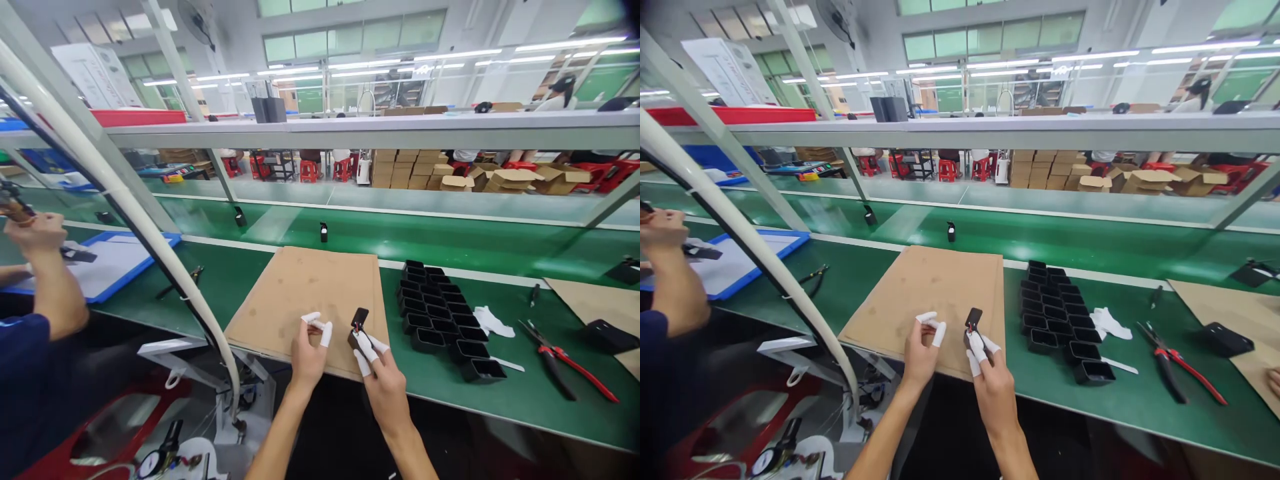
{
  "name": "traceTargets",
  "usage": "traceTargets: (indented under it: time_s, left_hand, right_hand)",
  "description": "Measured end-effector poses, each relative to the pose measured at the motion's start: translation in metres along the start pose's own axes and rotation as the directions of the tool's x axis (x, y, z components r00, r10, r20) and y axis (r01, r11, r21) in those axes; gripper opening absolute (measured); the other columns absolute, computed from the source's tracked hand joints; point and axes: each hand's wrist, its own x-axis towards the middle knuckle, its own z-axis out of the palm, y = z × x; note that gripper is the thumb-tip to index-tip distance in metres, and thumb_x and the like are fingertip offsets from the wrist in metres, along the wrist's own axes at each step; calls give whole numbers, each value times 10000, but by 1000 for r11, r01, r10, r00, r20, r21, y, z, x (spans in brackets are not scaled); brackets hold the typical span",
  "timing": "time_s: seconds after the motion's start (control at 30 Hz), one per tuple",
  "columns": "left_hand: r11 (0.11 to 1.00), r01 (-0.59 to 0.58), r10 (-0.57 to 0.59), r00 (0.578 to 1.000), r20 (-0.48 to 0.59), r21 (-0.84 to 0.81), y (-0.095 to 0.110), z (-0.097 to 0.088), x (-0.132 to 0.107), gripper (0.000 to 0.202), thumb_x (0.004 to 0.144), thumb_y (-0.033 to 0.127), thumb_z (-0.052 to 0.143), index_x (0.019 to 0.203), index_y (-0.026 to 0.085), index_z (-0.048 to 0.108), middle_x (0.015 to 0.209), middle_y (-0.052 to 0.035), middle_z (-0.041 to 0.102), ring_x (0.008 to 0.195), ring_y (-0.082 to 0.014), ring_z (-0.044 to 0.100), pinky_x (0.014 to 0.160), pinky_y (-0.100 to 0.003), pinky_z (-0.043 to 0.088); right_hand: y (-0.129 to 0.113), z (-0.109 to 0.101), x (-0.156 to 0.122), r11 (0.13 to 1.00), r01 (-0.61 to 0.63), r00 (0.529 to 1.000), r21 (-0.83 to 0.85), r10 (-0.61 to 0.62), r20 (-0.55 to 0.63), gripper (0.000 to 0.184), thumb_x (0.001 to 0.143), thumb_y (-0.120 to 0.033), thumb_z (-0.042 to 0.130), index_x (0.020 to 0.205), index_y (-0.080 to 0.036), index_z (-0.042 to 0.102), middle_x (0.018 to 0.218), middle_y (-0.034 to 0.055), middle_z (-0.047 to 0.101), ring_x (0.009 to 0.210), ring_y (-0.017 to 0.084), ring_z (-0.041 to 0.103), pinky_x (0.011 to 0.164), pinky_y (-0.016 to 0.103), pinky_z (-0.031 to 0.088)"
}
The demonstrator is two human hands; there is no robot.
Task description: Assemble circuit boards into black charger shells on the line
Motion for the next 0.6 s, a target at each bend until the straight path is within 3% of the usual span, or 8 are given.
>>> traceTargets:
  time_s: [0.2,0.47,0.6]
  left_hand:
    - [997,-78,78,996,53,-2,7,-5,-5,381,934,477,696,1198,208,639,952,-56,751,893,-249,750,910,-417,578]
    - [993,-114,112,991,72,27,-2,-3,-5,371,961,473,672,1224,216,623,955,-48,737,904,-240,735,913,-412,570]
    - [990,-136,132,987,86,35,-5,-3,-3,365,964,484,668,1218,225,630,954,-42,734,897,-236,731,910,-411,571]
  right_hand:
    - [-3,-7,-5,1000,31,1000,4,-31,1,497,1054,-205,588,1518,-382,613,1407,106,691,1226,305,754,1025,457,674]
    - [-3,-10,-5,998,50,998,-34,-51,-21,436,1063,-195,583,1468,-334,665,1336,106,724,1171,267,778,1023,407,674]
    - [-1,-5,-7,997,63,998,-34,-64,-21,487,1069,-156,561,1523,-325,610,1443,131,664,1241,260,747,1034,387,663]
